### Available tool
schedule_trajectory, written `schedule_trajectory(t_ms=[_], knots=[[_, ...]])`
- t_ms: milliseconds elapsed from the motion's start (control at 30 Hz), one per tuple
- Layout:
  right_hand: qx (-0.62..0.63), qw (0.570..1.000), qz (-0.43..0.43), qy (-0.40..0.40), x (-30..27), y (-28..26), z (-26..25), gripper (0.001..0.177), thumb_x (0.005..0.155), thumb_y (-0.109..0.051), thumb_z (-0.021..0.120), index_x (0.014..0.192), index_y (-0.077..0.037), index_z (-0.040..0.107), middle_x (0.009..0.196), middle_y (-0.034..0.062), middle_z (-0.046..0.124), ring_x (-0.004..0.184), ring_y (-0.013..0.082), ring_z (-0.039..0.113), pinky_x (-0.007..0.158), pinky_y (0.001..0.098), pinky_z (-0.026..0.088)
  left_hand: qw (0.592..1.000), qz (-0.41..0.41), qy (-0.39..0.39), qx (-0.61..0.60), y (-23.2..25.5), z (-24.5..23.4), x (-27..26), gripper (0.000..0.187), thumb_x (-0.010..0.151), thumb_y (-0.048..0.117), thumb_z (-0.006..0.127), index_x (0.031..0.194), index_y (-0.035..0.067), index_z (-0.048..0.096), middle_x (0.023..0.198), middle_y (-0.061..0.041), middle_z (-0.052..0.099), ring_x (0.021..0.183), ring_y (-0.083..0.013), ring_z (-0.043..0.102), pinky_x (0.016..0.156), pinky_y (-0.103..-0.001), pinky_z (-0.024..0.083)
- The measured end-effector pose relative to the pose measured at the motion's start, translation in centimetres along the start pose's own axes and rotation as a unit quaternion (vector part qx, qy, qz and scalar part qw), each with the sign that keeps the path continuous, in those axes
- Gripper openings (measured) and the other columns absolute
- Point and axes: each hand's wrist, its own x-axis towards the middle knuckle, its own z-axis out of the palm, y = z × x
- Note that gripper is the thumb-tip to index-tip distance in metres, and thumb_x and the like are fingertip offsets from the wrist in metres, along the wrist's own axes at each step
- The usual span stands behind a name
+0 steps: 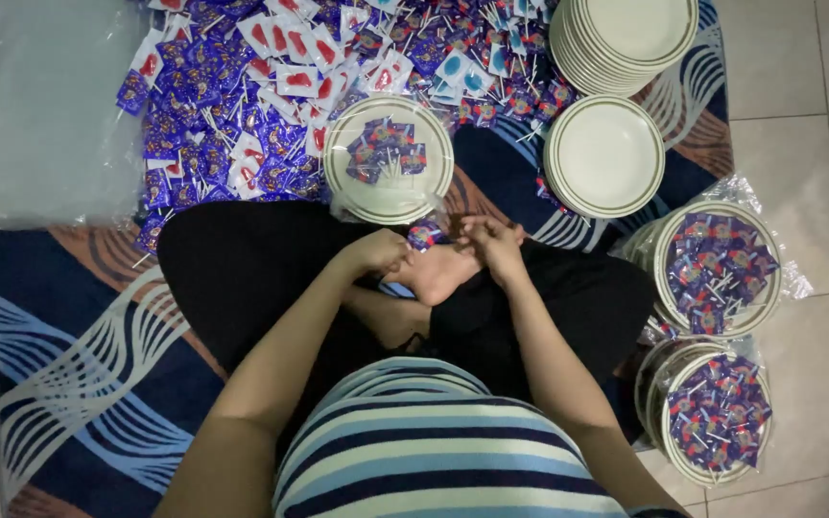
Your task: The person picks up food packets from a pile on the floor and places them into a plastic bag within a plate, then sets the finished plate on a stack.
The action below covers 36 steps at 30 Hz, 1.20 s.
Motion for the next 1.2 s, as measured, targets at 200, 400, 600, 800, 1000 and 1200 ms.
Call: schedule_trajectory(t_ms=[200, 400, 600, 800, 1000, 1200], knots=[[0.019, 1.000, 0.020, -0.001, 2.4, 2.2, 0.3, 0.025, 0.092, -0.021, 0.073, 0.113, -0.007, 0.074, 0.081, 0.0147, 0.074, 0.067, 0.0220, 0.076, 0.056, 0.0310, 0.062, 0.983, 0.006, 0.155, 0.100, -1.9, -0.2, 4.2, 0.027, 0.105, 0.023, 0.043, 0.098, 0.012, 0.066, 0.073, -0.010, 0.066, 0.057, -0.0257, 0.065, 0.045, -0.033, 0.046], [0.046, 0.999, 0.010, -0.009, 0.5, -0.3, 0.5, 0.025, 0.094, -0.016, 0.070, 0.115, -0.002, 0.072, 0.087, 0.0173, 0.073, 0.070, 0.0225, 0.075, 0.061, 0.0326, 0.064, 0.972, -0.037, 0.122, -0.199, -0.3, -0.7, 6.9, 0.017, 0.080, 0.007, 0.062, 0.097, 0.010, 0.064, 0.055, 0.000, 0.040, 0.037, -0.0139, 0.041, 0.031, -0.026, 0.031], [0.060, 0.998, -0.011, -0.024, 0.7, 0.4, 0.7, 0.028, 0.097, -0.010, 0.068, 0.118, 0.007, 0.068, 0.096, 0.0223, 0.068, 0.079, 0.0259, 0.074, 0.067, 0.0365, 0.067, 0.978, -0.057, 0.156, -0.123, -12.1, -3.7, 22.6, 0.015, 0.077, 0.017, 0.072, 0.072, 0.005, 0.065, 0.056, -0.005, 0.052, 0.053, -0.0173, 0.061, 0.041, -0.028, 0.049], [0.026, 0.999, -0.012, -0.035, 1.0, 0.8, 0.6, 0.027, 0.097, -0.013, 0.066, 0.119, 0.003, 0.069, 0.088, 0.0175, 0.070, 0.063, 0.0208, 0.073, 0.060, 0.0326, 0.064, 0.890, 0.031, 0.066, 0.451, -6.3, -5.5, 17.0, 0.023, 0.091, 0.009, 0.062, 0.109, 0.003, 0.075, 0.102, -0.018, 0.072, 0.109, -0.0347, 0.070, 0.086, -0.047, 0.058], [-0.005, 0.999, -0.009, -0.033, 1.0, -0.1, 0.9, 0.022, 0.097, -0.013, 0.065, 0.114, -0.002, 0.073, 0.090, 0.0186, 0.073, 0.063, 0.0212, 0.074, 0.059, 0.0317, 0.063, 0.955, -0.095, 0.085, 0.269, -11.8, -5.5, 22.3, 0.052, 0.104, 0.050, 0.047, 0.143, 0.018, 0.059, 0.146, -0.006, 0.059, 0.140, -0.0243, 0.051, 0.119, -0.052, 0.035], [-0.082, 0.996, 0.030, -0.037, 2.8, -1.2, 2.6, 0.027, 0.096, -0.020, 0.066, 0.115, -0.003, 0.075, 0.098, 0.0268, 0.073, 0.079, 0.0307, 0.076, 0.064, 0.0402, 0.062, 0.839, 0.009, -0.005, 0.544, -9.3, -4.6, 19.6, 0.038, 0.097, 0.019, 0.063, 0.135, 0.016, 0.063, 0.137, -0.015, 0.065, 0.135, -0.0329, 0.056, 0.110, -0.048, 0.047]])
